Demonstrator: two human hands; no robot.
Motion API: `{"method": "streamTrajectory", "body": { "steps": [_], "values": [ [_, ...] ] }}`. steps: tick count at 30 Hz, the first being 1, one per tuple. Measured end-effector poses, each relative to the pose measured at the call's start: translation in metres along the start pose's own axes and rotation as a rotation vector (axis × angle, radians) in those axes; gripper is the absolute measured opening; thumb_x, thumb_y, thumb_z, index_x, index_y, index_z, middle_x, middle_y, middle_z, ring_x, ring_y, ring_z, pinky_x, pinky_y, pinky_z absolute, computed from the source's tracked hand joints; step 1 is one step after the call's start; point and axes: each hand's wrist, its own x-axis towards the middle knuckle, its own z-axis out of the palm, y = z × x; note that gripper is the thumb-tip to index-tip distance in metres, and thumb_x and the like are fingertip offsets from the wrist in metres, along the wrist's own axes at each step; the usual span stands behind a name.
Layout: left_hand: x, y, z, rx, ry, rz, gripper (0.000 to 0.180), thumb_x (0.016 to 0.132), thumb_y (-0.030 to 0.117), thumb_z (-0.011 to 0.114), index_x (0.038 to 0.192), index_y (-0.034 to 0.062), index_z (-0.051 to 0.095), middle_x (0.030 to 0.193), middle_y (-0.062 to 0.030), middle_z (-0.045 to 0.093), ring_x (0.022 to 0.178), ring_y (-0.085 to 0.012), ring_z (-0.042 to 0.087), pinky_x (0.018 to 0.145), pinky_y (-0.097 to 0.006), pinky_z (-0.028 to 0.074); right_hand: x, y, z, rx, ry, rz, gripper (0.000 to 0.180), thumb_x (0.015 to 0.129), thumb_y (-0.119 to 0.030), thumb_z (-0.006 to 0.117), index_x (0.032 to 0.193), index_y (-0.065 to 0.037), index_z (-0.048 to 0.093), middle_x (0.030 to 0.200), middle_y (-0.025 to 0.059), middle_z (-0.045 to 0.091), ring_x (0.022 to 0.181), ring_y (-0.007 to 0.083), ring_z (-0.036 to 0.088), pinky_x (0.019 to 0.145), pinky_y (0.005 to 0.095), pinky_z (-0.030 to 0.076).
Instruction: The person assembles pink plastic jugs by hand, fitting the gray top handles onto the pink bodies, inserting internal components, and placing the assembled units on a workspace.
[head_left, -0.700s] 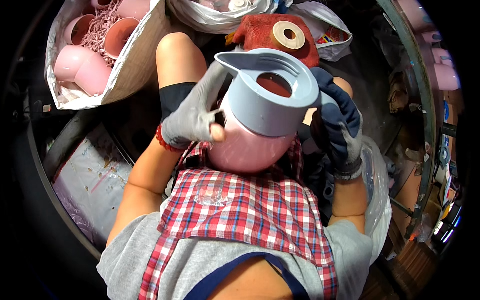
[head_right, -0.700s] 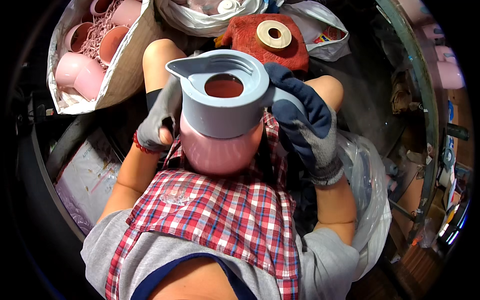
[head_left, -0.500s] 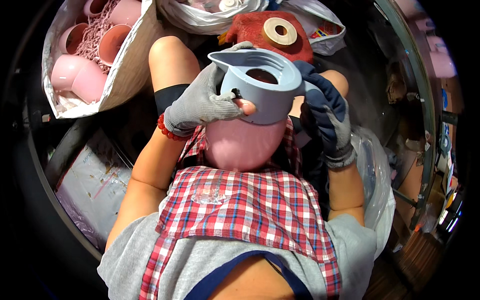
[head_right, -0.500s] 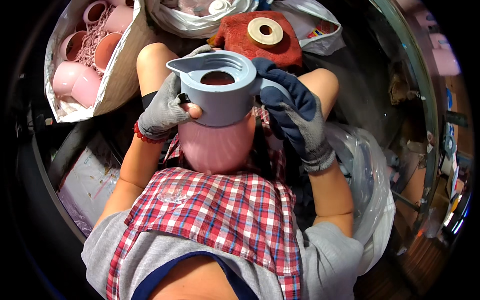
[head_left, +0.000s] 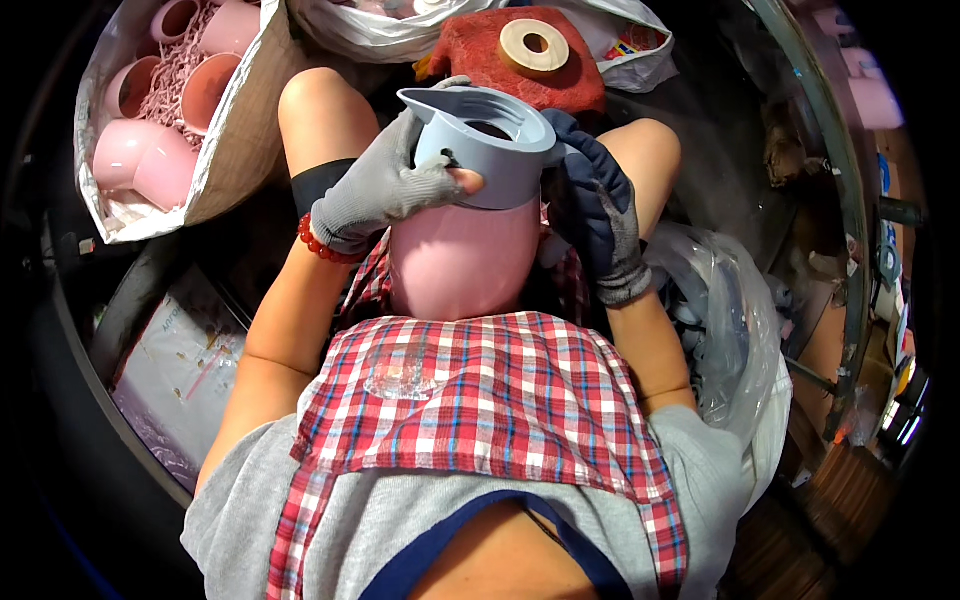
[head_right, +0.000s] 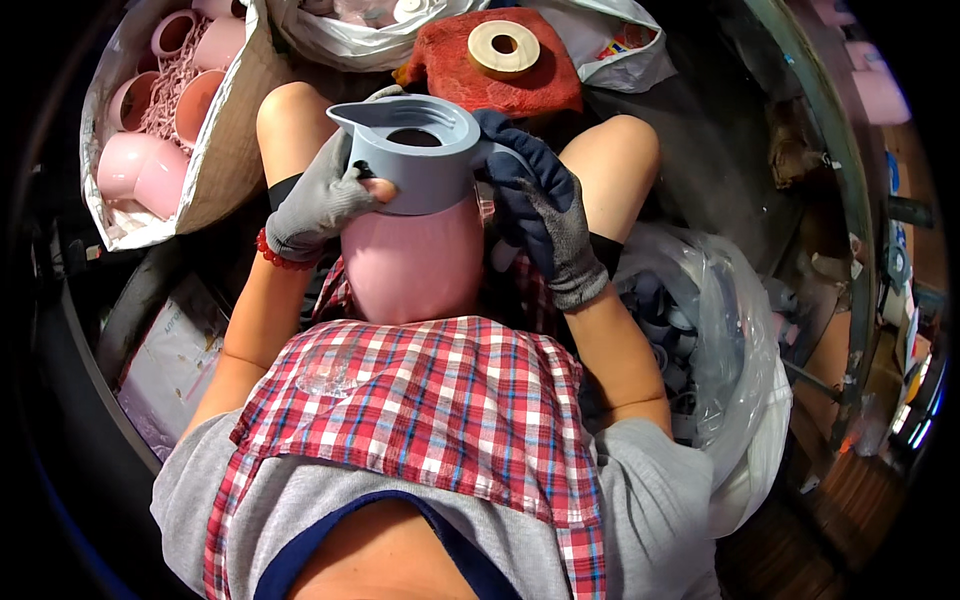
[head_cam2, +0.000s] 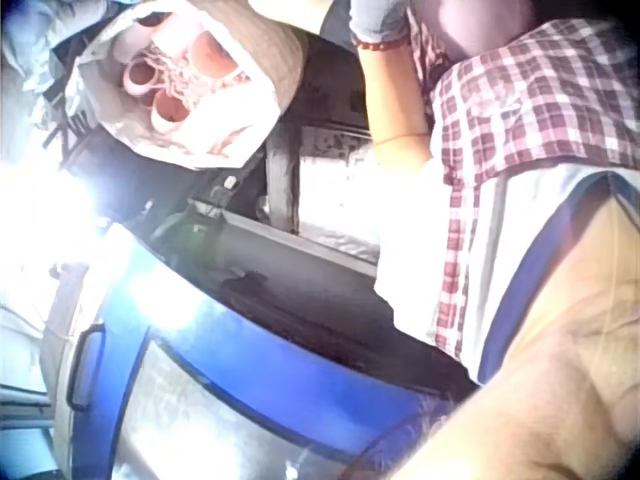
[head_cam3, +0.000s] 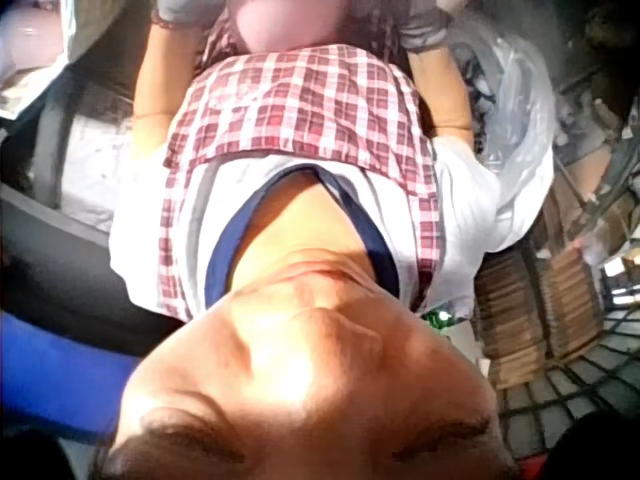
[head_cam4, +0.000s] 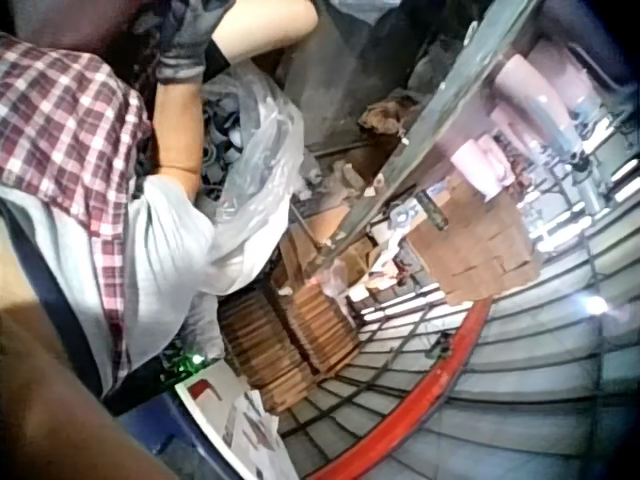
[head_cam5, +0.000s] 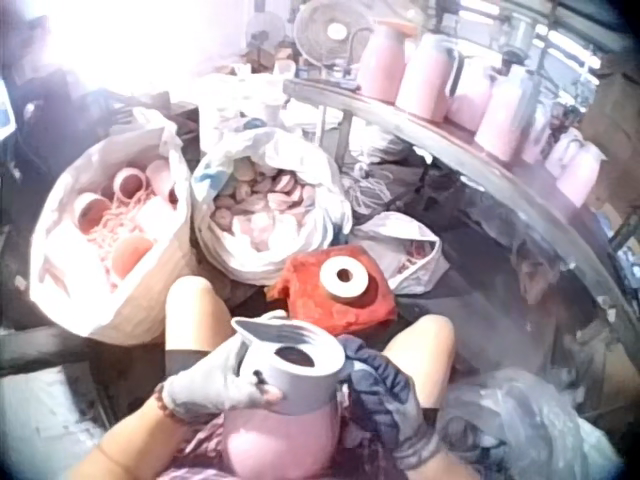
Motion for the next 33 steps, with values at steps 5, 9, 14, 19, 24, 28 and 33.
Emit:
{"method": "streamTrajectory", "body": {
  "steps": [5, 9, 14, 19, 24, 28, 33],
  "values": [
    [-0.006, 0.010, 0.006, -0.009, 0.034, 0.068, 0.091, 0.078, 0.033, 0.075, 0.143, -0.0017, 0.022, 0.132, -0.0086, 0.045, 0.122, -0.0157, 0.041, 0.103, -0.031, 0.031, 0.007, -0.044, 0.005, 0.079, -0.125, 0.063, 0.040, 0.092, -0.009, 0.058, 0.130, 0.000, 0.050, 0.120, 0.0036, 0.058, 0.096, 0.0053, 0.056, 0.079, 0.0169, 0.046],
    [-0.008, 0.021, 0.011, -0.050, 0.026, 0.104, 0.091, 0.075, 0.029, 0.078, 0.142, -0.0011, 0.024, 0.131, -0.0088, 0.046, 0.120, -0.0158, 0.042, 0.102, -0.031, 0.033, 0.006, -0.064, 0.008, -0.053, -0.141, 0.025, 0.042, 0.091, -0.010, 0.059, 0.130, 0.002, 0.049, 0.123, 0.0050, 0.057, 0.099, 0.0067, 0.055, 0.083, 0.0183, 0.045],
    [-0.007, 0.018, 0.014, -0.007, 0.008, 0.151, 0.085, 0.073, 0.027, 0.080, 0.137, -0.0011, 0.031, 0.125, -0.0083, 0.049, 0.113, -0.0153, 0.046, 0.096, -0.030, 0.038, -0.002, -0.067, 0.008, -0.124, -0.080, 0.028, 0.041, 0.091, -0.009, 0.059, 0.129, 0.003, 0.049, 0.125, 0.0055, 0.056, 0.107, 0.0089, 0.053, 0.093, 0.0211, 0.041],
    [-0.007, 0.022, 0.018, -0.048, 0.040, 0.117, 0.084, 0.072, 0.027, 0.081, 0.135, -0.0016, 0.033, 0.120, -0.0087, 0.051, 0.108, -0.0139, 0.049, 0.091, -0.029, 0.042, -0.003, -0.062, 0.009, -0.187, -0.071, 0.017, 0.042, 0.091, -0.009, 0.060, 0.129, 0.003, 0.049, 0.126, 0.0059, 0.056, 0.109, 0.0094, 0.052, 0.094, 0.0214, 0.040],
    [-0.006, 0.013, 0.010, -0.010, 0.116, 0.100, 0.090, 0.070, 0.030, 0.083, 0.136, -0.0029, 0.030, 0.125, -0.0099, 0.050, 0.114, -0.0159, 0.048, 0.097, -0.031, 0.039, 0.012, -0.073, 0.000, -0.128, -0.207, 0.085, 0.046, 0.091, -0.015, 0.060, 0.131, 0.003, 0.046, 0.127, 0.0075, 0.055, 0.107, 0.0102, 0.053, 0.092, 0.0209, 0.041],
    [-0.001, 0.012, 0.002, -0.139, 0.248, 0.245, 0.103, 0.066, 0.042, 0.083, 0.138, -0.0050, 0.026, 0.128, -0.0110, 0.048, 0.118, -0.0176, 0.046, 0.101, -0.032, 0.036, 0.051, -0.074, -0.018, -0.088, -0.255, -0.080, 0.049, 0.095, -0.023, 0.054, 0.133, 0.005, 0.042, 0.114, 0.0074, 0.059, 0.090, 0.0099, 0.057, 0.085, 0.0234, 0.045],
    [0.032, 0.044, -0.027, 0.067, 0.455, 0.435, 0.102, 0.062, 0.045, 0.085, 0.133, -0.0070, 0.033, 0.124, -0.0111, 0.051, 0.112, -0.0173, 0.051, 0.096, -0.030, 0.040, 0.169, -0.003, -0.072, -1.211, 0.061, -0.473, 0.072, 0.082, -0.043, 0.064, 0.139, -0.008, 0.037, 0.126, 0.0128, 0.052, 0.108, 0.0247, 0.053, 0.090, 0.0389, 0.043]
  ]
}}
